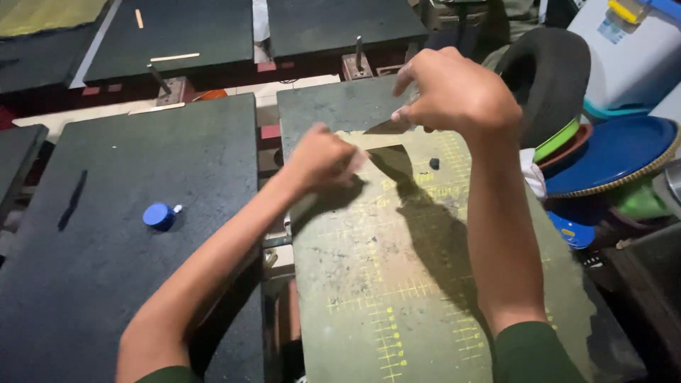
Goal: Scraping residue off a screen printing platen using a putty knife.
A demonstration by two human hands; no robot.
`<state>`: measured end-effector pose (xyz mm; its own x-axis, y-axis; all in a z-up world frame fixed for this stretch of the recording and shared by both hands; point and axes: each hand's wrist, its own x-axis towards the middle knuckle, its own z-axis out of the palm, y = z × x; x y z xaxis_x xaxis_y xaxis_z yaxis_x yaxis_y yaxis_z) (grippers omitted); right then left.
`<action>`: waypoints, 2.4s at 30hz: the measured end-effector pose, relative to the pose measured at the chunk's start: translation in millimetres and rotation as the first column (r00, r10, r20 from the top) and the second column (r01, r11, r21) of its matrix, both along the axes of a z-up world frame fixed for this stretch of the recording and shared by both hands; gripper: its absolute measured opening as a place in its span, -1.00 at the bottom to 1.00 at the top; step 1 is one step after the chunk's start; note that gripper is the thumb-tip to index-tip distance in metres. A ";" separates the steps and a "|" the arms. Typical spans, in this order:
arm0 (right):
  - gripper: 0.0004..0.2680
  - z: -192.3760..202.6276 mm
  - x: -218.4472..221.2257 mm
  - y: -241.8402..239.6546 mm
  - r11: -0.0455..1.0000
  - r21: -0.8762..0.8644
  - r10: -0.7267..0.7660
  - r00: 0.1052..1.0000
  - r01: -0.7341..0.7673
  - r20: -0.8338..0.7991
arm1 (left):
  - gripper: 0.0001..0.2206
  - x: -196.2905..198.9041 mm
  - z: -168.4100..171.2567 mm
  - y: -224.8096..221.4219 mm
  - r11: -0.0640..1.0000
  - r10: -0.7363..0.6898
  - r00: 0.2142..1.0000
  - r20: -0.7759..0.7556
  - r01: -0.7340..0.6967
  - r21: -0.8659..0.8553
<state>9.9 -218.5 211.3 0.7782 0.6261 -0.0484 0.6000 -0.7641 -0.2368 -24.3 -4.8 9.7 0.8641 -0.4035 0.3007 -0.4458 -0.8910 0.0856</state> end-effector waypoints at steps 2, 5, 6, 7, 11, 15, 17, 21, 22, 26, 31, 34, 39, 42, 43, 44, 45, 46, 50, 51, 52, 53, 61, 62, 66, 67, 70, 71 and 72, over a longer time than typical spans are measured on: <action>-0.66 -4.4 1.2 8.5 0.998 -0.055 0.013 1.000 -0.013 -0.002 | -0.59 4.9 -20.8 46.3 0.983 0.168 0.879 0.446 -0.115 -0.145; -0.65 1.6 -13.7 23.5 0.994 -0.105 0.029 0.995 -0.039 -0.097 | -0.61 -4.0 -34.0 64.2 0.832 0.532 0.698 0.478 -0.329 -0.446; -0.65 -3.7 -10.3 27.6 0.994 -0.105 0.018 0.996 -0.027 -0.088 | -0.61 -1.2 -30.6 65.4 0.836 0.524 0.700 0.485 -0.316 -0.448; -0.66 -9.7 -6.8 32.3 0.992 -0.110 0.059 0.998 -0.063 -0.034 | -0.67 1.6 -27.8 67.1 0.745 0.612 0.703 0.362 -0.358 -0.563; -0.69 -37.1 -0.2 46.7 0.985 -0.127 0.132 0.986 -0.118 0.105 | -0.87 -8.2 -21.8 67.0 0.464 0.695 0.712 0.104 -0.332 -0.821; -0.78 -52.4 5.0 57.4 0.987 -0.098 0.140 0.980 -0.127 0.144 | -0.86 -4.9 -28.9 73.5 0.453 0.714 0.684 0.153 -0.283 -0.845; -0.83 -62.5 11.8 64.8 0.988 -0.071 0.146 0.969 -0.134 0.202 | -0.78 -8.7 -27.9 74.6 0.504 0.688 0.700 0.189 -0.273 -0.820; -0.87 -75.9 19.9 72.0 0.986 -0.043 0.165 0.960 -0.159 0.227 | -0.76 -9.0 -26.3 72.7 0.517 0.684 0.701 0.203 -0.269 -0.813; -0.87 -76.6 20.1 71.4 0.987 -0.033 0.158 0.960 -0.155 0.231 | -0.75 -8.7 -27.1 73.3 0.535 0.679 0.705 0.208 -0.281 -0.796; -0.88 -64.4 10.9 61.4 0.989 -0.056 0.148 0.963 -0.139 0.226 | -0.75 -6.5 -29.5 74.5 0.572 0.657 0.725 0.206 -0.302 -0.762; -0.91 -93.9 26.8 73.4 0.987 -0.048 0.163 0.940 -0.155 0.301 | -0.75 -3.9 -35.1 77.0 0.597 0.643 0.742 0.190 -0.330 -0.731; -0.92 -94.0 26.9 72.0 0.983 -0.037 0.181 0.924 -0.179 0.338 | -0.75 -4.2 -32.3 74.3 0.629 0.627 0.748 0.218 -0.321 -0.708; -0.92 -93.1 21.7 67.5 0.983 -0.063 0.185 0.946 -0.175 0.266 | -0.74 -0.6 -34.8 73.4 0.670 0.621 0.746 0.240 -0.346 -0.656; -0.91 -109.0 30.3 77.3 0.974 -0.066 0.227 0.891 -0.219 0.393 | -0.75 -3.0 -35.9 74.4 0.677 0.624 0.740 0.252 -0.351 -0.647; -0.91 -106.9 30.0 75.7 0.976 -0.051 0.214 0.906 -0.210 0.364 | -0.74 -3.3 -36.6 74.5 0.682 0.621 0.741 0.257 -0.348 -0.644; -0.91 -104.6 30.1 73.0 0.979 -0.037 0.199 0.920 -0.198 0.338 | -0.73 -2.4 -37.5 73.5 0.686 0.616 0.742 0.263 -0.342 -0.642; -0.91 -97.2 21.9 67.6 0.979 -0.036 0.200 0.918 -0.200 0.342 | -0.73 -4.4 -37.6 71.9 0.687 0.617 0.740 0.267 -0.341 -0.642; -0.91 -88.8 15.5 63.0 0.977 -0.064 0.214 0.926 -0.204 0.312 | -0.73 -3.8 -36.4 71.6 0.692 0.608 0.748 0.267 -0.334 -0.639; -0.89 -102.3 22.4 71.6 0.968 -0.119 0.249 0.915 -0.222 0.319 | -0.74 -2.1 -37.8 72.9 0.711 0.589 0.758 0.280 -0.321 -0.626; -0.89 -107.2 23.7 71.0 0.967 -0.124 0.252 0.917 -0.224 0.309 | -0.74 -4.5 -42.1 69.6 0.706 0.592 0.760 0.268 -0.328 -0.628; -0.91 -107.2 27.3 73.0 0.970 -0.090 0.243 0.910 -0.226 0.335 | -0.73 -3.4 -40.1 69.9 0.708 0.596 0.752 0.282 -0.326 -0.627; -0.92 -106.5 30.4 74.6 0.972 -0.057 0.233 0.903 -0.228 0.361 | -0.72 -2.8 -37.5 69.9 0.710 0.599 0.744 0.295 -0.324 -0.625; -0.94 -91.6 12.2 71.4 0.960 -0.148 0.274 0.906 -0.238 0.321 | -0.73 1.8 -40.4 71.0 0.723 0.597 0.750 0.285 -0.349 -0.596; -0.95 -102.1 24.8 79.6 0.960 -0.132 0.280 0.868 -0.247 0.410 | -0.74 2.5 -37.2 72.3 0.730 0.593 0.745 0.306 -0.337 -0.595; -0.91 -104.0 20.5 68.4 0.968 -0.096 0.251 0.898 -0.232 0.361 | -0.74 -1.5 -40.6 69.8 0.733 0.594 0.746 0.301 -0.347 -0.585; -0.90 -98.0 14.5 64.0 0.967 -0.113 0.255 0.906 -0.229 0.337 | -0.74 -4.1 -40.1 69.1 0.732 0.591 0.753 0.290 -0.349 -0.585; -0.89 -90.3 9.0 60.9 0.963 -0.139 0.266 0.904 -0.232 0.333 | -0.75 2.3 -37.6 71.5 0.730 0.587 0.756 0.292 -0.337 -0.595; -0.90 -93.2 6.7 60.9 0.960 -0.141 0.277 0.899 -0.242 0.339 | -0.76 2.2 -41.1 71.6 0.729 0.587 0.754 0.294 -0.334 -0.597; -0.90 -103.9 16.3 65.3 0.959 -0.146 0.280 0.901 -0.244 0.331 | -0.76 1.8 -44.0 69.9 0.724 0.590 0.756 0.285 -0.339 -0.600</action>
<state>26.2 -153.2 107.4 0.5657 0.8157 0.1207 0.8122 -0.5765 0.0895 -22.6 65.1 -34.2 0.6215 0.3248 0.7129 -0.0826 -0.8778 0.4719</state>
